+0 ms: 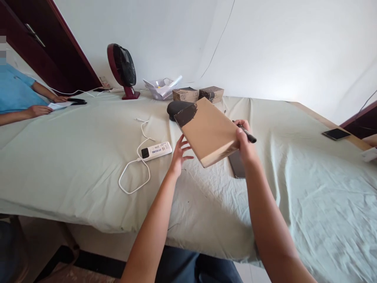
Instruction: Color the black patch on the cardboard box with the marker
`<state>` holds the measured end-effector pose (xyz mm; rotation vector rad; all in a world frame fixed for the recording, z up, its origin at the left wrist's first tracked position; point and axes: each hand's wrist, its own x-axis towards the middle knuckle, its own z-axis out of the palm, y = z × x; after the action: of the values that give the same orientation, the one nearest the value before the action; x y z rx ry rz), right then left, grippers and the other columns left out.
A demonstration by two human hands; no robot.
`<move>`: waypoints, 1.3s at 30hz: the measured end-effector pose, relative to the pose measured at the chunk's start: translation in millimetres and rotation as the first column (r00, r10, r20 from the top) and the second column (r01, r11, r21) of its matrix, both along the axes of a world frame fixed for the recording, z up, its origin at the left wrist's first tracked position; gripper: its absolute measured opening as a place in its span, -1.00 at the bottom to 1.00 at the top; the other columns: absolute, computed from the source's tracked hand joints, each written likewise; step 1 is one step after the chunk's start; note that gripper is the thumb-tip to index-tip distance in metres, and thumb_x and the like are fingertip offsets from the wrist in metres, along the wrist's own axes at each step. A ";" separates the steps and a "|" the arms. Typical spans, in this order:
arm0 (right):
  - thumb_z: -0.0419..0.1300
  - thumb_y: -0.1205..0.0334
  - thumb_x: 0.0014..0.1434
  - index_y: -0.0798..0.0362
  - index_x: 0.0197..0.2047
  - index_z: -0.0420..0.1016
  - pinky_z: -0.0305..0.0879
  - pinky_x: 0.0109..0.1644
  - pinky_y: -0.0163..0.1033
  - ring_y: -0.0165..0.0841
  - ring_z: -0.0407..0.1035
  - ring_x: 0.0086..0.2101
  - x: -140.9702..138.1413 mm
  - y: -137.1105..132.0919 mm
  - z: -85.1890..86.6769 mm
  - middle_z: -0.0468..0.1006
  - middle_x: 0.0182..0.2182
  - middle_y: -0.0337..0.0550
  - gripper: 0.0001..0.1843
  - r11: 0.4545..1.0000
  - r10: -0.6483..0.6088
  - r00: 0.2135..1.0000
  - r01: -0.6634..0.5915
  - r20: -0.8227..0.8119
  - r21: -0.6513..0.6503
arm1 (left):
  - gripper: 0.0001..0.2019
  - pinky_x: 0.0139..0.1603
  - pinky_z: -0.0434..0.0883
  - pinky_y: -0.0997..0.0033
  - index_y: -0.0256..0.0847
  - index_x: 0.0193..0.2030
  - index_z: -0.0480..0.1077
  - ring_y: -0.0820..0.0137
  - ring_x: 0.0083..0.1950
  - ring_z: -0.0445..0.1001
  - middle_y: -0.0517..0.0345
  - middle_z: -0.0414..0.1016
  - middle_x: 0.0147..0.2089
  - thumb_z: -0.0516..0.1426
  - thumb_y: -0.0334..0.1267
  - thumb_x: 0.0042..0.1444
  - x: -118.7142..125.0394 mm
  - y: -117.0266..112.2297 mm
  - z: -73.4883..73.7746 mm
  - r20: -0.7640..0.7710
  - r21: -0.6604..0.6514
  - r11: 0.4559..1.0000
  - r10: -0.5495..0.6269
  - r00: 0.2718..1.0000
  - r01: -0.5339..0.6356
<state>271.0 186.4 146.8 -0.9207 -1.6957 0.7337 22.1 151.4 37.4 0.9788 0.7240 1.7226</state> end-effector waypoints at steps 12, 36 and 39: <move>0.04 -0.45 0.36 -0.10 -0.03 0.42 0.45 0.05 -0.05 -0.20 0.59 -0.13 7.2 2.0 4.1 0.69 -0.15 -0.09 -0.43 0.993 -0.088 0.993 0.094 0.080 -0.072 | -0.33 0.23 0.50 0.03 -0.12 0.11 0.51 -0.08 0.31 0.51 -0.08 0.63 0.10 0.44 0.12 -0.13 9.8 0.3 -10.9 0.278 -0.182 0.980 -0.027 0.960 0.080; 0.36 -0.07 0.15 0.13 -0.09 0.59 0.33 -0.28 -0.14 -0.08 0.53 -0.21 33.3 21.3 -24.0 0.65 -0.19 0.15 -0.56 0.748 -0.125 0.446 0.629 0.886 -0.211 | -0.47 0.06 0.53 0.11 -0.12 -0.05 0.55 0.06 0.06 0.59 0.00 0.63 -0.02 0.37 0.15 -0.10 0.3 1.6 -10.5 0.368 -0.201 0.979 0.095 0.925 -0.021; 0.44 0.01 0.09 0.12 -0.05 0.60 0.38 -0.34 -0.15 -0.09 0.56 -0.25 47.6 30.1 -36.9 0.66 -0.22 0.12 -0.56 0.693 -0.016 0.425 0.657 0.905 -0.297 | -0.47 0.09 0.54 0.09 -0.11 -0.05 0.55 0.08 0.04 0.60 0.02 0.63 -0.03 0.37 0.14 -0.11 0.2 2.5 -10.9 0.383 -0.210 0.978 0.097 0.919 -0.016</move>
<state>318.6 216.4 109.9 -2.4203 -1.9498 0.5335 22.2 153.8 26.5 0.4542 0.6510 1.7824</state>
